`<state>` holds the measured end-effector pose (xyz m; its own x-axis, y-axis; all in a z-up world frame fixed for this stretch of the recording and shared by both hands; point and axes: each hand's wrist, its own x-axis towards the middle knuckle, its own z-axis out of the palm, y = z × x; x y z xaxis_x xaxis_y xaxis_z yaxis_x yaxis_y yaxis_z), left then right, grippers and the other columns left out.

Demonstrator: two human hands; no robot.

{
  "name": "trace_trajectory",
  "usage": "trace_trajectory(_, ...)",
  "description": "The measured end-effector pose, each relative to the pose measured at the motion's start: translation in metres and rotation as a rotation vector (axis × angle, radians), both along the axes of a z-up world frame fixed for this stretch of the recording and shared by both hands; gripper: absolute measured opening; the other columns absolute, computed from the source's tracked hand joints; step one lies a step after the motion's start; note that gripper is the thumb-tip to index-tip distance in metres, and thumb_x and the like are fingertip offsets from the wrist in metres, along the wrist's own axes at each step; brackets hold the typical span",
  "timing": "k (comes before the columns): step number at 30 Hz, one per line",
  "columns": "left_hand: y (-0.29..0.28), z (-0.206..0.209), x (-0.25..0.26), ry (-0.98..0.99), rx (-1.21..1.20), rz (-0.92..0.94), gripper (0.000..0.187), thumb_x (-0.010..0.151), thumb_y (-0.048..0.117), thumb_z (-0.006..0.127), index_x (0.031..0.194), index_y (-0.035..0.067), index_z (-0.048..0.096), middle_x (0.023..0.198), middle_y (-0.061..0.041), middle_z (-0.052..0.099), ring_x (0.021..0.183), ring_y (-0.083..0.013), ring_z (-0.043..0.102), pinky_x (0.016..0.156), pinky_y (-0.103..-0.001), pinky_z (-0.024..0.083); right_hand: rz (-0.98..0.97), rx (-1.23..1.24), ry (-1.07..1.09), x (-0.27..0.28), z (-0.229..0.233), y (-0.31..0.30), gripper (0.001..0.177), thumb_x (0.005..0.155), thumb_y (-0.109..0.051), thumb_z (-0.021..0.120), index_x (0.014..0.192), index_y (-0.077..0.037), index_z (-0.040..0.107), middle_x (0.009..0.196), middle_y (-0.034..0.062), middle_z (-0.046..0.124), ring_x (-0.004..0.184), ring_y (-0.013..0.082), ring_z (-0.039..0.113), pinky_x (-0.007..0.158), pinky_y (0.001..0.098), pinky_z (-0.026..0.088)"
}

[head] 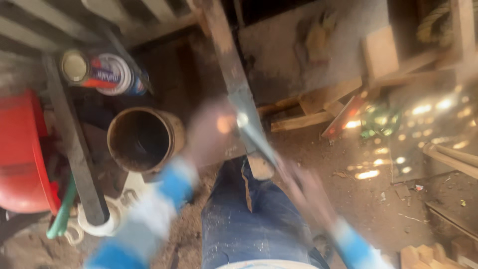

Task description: The person rubs a metal file against the edge of a long metal strip while supporting it on a wooden beam, then dips the metal strip into a container of dark liquid.

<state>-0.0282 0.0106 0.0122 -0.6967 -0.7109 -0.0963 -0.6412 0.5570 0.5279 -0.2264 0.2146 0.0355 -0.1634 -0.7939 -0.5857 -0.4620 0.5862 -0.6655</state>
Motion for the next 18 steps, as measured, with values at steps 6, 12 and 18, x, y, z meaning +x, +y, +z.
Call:
trace_trajectory(6, -0.142, -0.029, 0.027, -0.071, -0.083, -0.013, 0.041, 0.089, -0.004, 0.052, 0.113, 0.016, 0.078, 0.102, -0.016, 0.076, 0.093, -0.0357, 0.071, 0.082, -0.049, 0.057, 0.026, -0.424, -0.071, 0.006, -0.063, -0.131, 0.038, 0.099, -0.024, 0.061, 0.131, -0.006, 0.069, 0.106, 0.0217, 0.075, 0.087, 0.0252, 0.076, 0.081, 0.0368, 0.057)
trace_trajectory(12, 0.032, 0.009, -0.001, 0.161, 0.031, -0.113, 0.019, 0.092, -0.003, 0.058, 0.103, 0.004, 0.073, 0.095, -0.016, 0.070, 0.092, -0.0317, 0.069, 0.078, -0.044, 0.057, 0.089, -0.413, -0.044, -0.015, 0.002, 0.049, 0.049, 0.094, -0.009, 0.055, 0.142, -0.006, 0.060, 0.126, 0.0237, 0.072, 0.102, 0.0359, 0.076, 0.084, 0.0422, 0.060)
trace_trajectory(18, 0.004, 0.003, -0.006, -0.016, -0.094, 0.039, 0.019, 0.095, 0.004, 0.056, 0.105, 0.006, 0.072, 0.097, -0.016, 0.071, 0.093, -0.0325, 0.068, 0.080, -0.045, 0.057, 0.044, -0.224, -0.012, -0.014, -0.012, 0.008, 0.045, 0.098, -0.015, 0.052, 0.141, -0.006, 0.061, 0.103, 0.0189, 0.078, 0.080, 0.0252, 0.074, 0.075, 0.0397, 0.057)
